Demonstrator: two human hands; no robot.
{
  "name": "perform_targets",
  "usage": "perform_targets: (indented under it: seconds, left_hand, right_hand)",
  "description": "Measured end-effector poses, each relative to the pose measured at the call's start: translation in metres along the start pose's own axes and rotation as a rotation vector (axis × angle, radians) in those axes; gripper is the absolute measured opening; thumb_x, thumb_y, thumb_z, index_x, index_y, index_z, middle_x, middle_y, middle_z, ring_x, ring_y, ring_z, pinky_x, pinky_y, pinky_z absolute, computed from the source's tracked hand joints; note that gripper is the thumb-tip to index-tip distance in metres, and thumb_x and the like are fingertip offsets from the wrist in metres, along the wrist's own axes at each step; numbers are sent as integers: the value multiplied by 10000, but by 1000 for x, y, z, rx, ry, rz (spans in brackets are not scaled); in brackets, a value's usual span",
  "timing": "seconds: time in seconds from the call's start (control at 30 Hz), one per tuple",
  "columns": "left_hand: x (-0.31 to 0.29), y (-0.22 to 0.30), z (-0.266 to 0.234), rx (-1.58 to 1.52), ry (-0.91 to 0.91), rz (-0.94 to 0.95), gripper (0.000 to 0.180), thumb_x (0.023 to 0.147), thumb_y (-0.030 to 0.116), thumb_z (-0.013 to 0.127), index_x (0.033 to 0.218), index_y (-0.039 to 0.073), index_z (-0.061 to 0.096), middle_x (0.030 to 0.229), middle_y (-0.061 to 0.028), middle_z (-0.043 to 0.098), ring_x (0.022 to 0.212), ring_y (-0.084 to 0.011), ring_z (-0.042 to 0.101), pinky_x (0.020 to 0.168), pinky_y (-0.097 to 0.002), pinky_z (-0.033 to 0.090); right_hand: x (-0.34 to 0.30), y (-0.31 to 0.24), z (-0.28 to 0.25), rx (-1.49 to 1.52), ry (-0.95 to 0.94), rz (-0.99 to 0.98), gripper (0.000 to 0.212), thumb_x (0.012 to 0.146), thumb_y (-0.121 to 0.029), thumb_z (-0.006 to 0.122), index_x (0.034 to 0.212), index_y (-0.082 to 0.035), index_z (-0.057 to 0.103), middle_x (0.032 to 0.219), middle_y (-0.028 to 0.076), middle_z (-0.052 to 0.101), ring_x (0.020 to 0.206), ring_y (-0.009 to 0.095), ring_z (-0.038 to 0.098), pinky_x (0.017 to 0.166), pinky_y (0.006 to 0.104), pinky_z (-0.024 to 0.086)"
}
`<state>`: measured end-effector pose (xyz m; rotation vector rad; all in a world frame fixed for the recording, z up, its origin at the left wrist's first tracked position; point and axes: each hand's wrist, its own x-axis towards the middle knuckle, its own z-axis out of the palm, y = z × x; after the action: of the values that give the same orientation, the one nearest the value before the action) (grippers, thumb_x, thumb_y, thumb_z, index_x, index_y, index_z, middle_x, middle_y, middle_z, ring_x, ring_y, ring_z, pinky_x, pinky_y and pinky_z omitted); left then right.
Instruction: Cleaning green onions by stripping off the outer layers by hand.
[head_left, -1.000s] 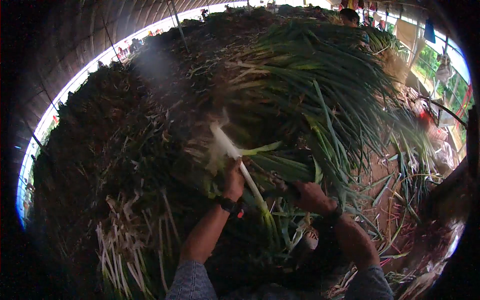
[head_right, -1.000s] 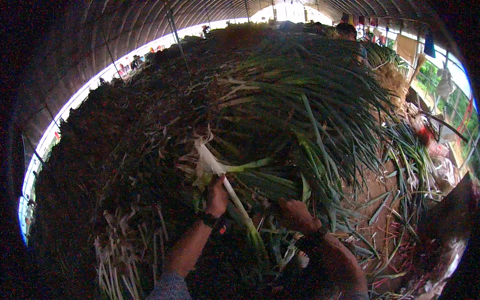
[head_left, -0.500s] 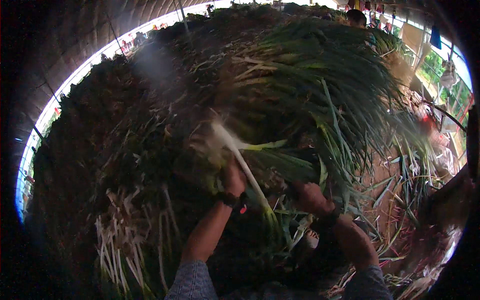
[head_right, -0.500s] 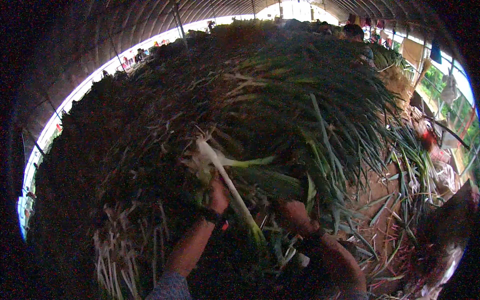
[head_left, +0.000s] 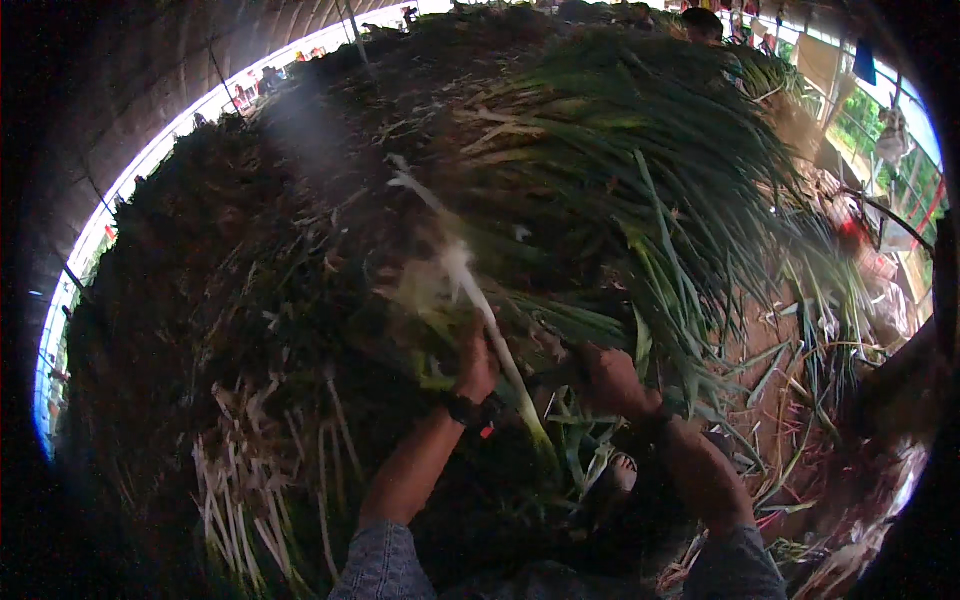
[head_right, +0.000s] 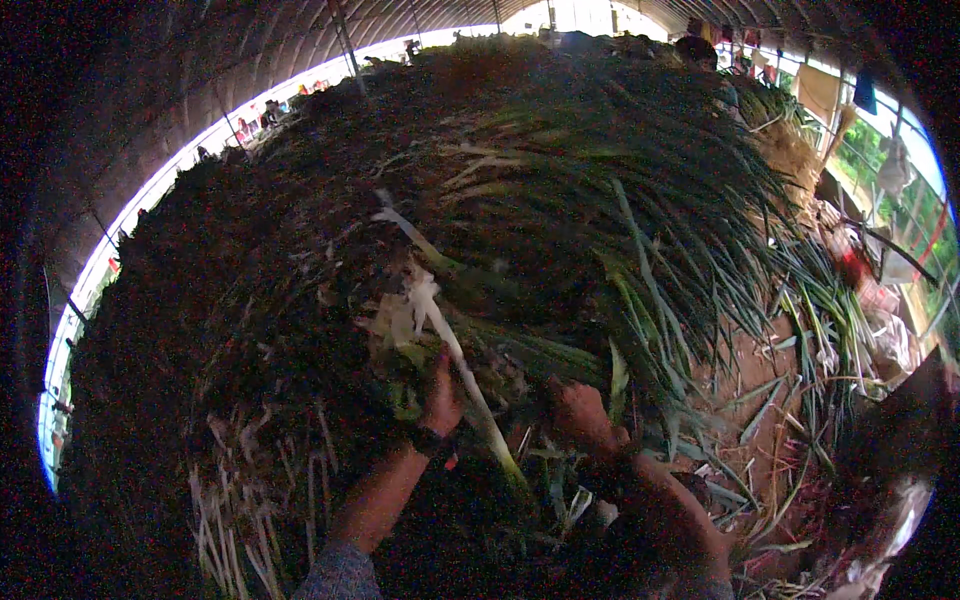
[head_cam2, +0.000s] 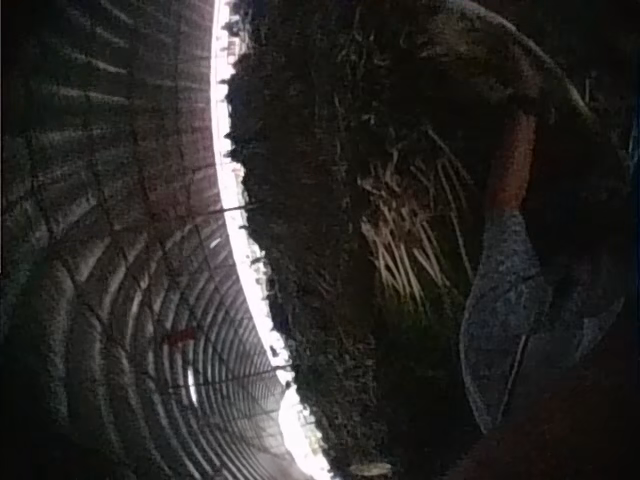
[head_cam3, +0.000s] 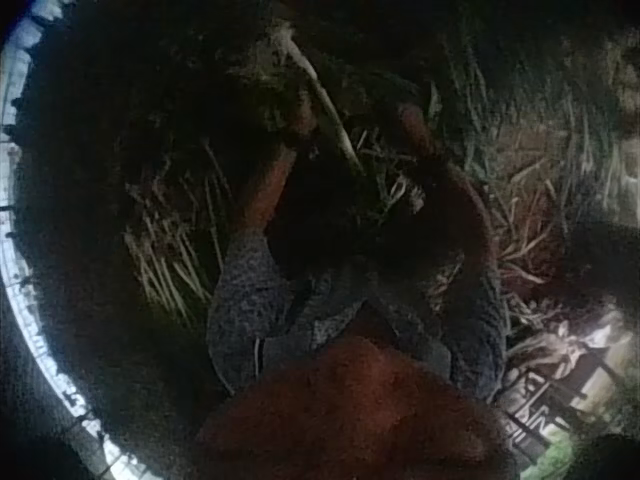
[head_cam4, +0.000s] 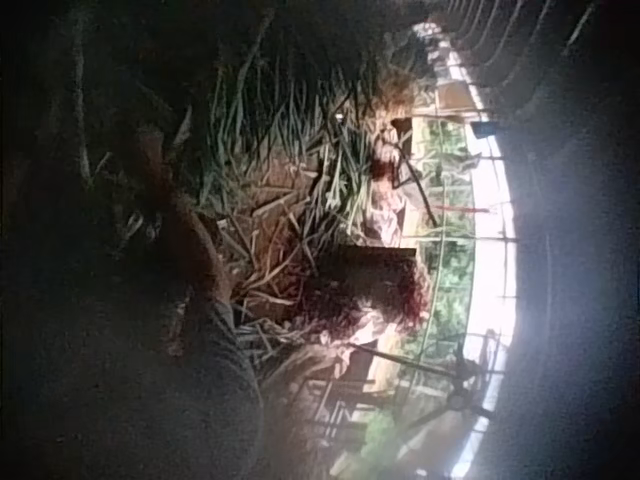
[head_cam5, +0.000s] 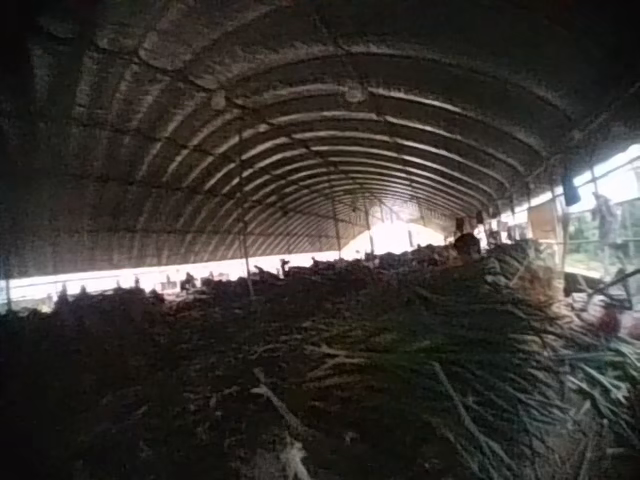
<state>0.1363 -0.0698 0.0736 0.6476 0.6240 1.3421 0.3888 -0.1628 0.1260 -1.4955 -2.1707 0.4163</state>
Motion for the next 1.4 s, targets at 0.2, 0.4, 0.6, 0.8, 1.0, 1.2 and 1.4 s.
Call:
perform_targets:
  seconds: [0.2, 0.4, 0.6, 0.8, 1.0, 1.2, 1.4]
  left_hand:
    - [0, -11, 2, -72, 19, 17, 278, 1023, 438, 516, 1013, 175, 604, 869, 40, 543, 770, -111, 543, 677, -304, 477]
    - [5, -4, -19, -142, 100, -114, 387, 1022, 520, 449, 941, 164, 579, 726, 16, 535, 652, -151, 529, 609, -331, 463]
    - [-15, 17, -5, -28, 17, -77, 486, 1016, 583, 395, 890, 145, 561, 610, 4, 479, 506, -157, 450, 438, -341, 363]
    - [-21, 7, 0, 1, -5, -205, 495, 1029, 570, 372, 882, 134, 558, 605, -7, 467, 480, -163, 432, 414, -342, 348]
    - [-13, -28, -58, 423, 53, 164, 401, 1035, 490, 444, 959, 118, 573, 750, -6, 519, 632, -156, 481, 572, -326, 433]
    - [-18, -19, -37, 248, 151, 19, 451, 1027, 508, 473, 1186, 93, 550, 1084, -6, 504, 948, -119, 480, 803, -321, 444]
    - [-12, -10, -13, 683, 263, 71, 527, 1034, 494, 468, 1302, 43, 517, 1162, -44, 502, 1015, -160, 489, 850, -351, 438]
  right_hand:
    - [1, 9, -5, -43, 32, -22, 359, 820, -236, 691, 1120, -62, 596, 903, 209, 677, 829, 439, 665, 679, 532, 535]
    - [9, -3, -5, -65, -75, 110, 310, 873, -239, 666, 1146, -95, 654, 942, 189, 688, 880, 415, 665, 728, 493, 540]
    - [5, 7, 4, -9, -12, -37, 502, 789, -220, 687, 1249, -73, 550, 996, 231, 680, 846, 444, 671, 712, 550, 545]
    - [3, 22, 12, -58, 76, -87, 457, 798, -242, 694, 1210, -82, 583, 920, 199, 688, 815, 434, 673, 670, 541, 544]
    - [2, 8, 4, -51, 95, -122, 328, 816, -236, 680, 1093, -70, 620, 847, 199, 685, 765, 433, 673, 644, 536, 542]
    - [-2, -5, -9, 10, -150, 83, 404, 858, -147, 630, 1258, -99, 594, 1085, 241, 674, 991, 449, 644, 835, 536, 524]
    - [-7, 11, -3, 76, -206, 58, 410, 804, -114, 631, 1211, -71, 603, 1044, 258, 670, 987, 459, 638, 820, 525, 533]
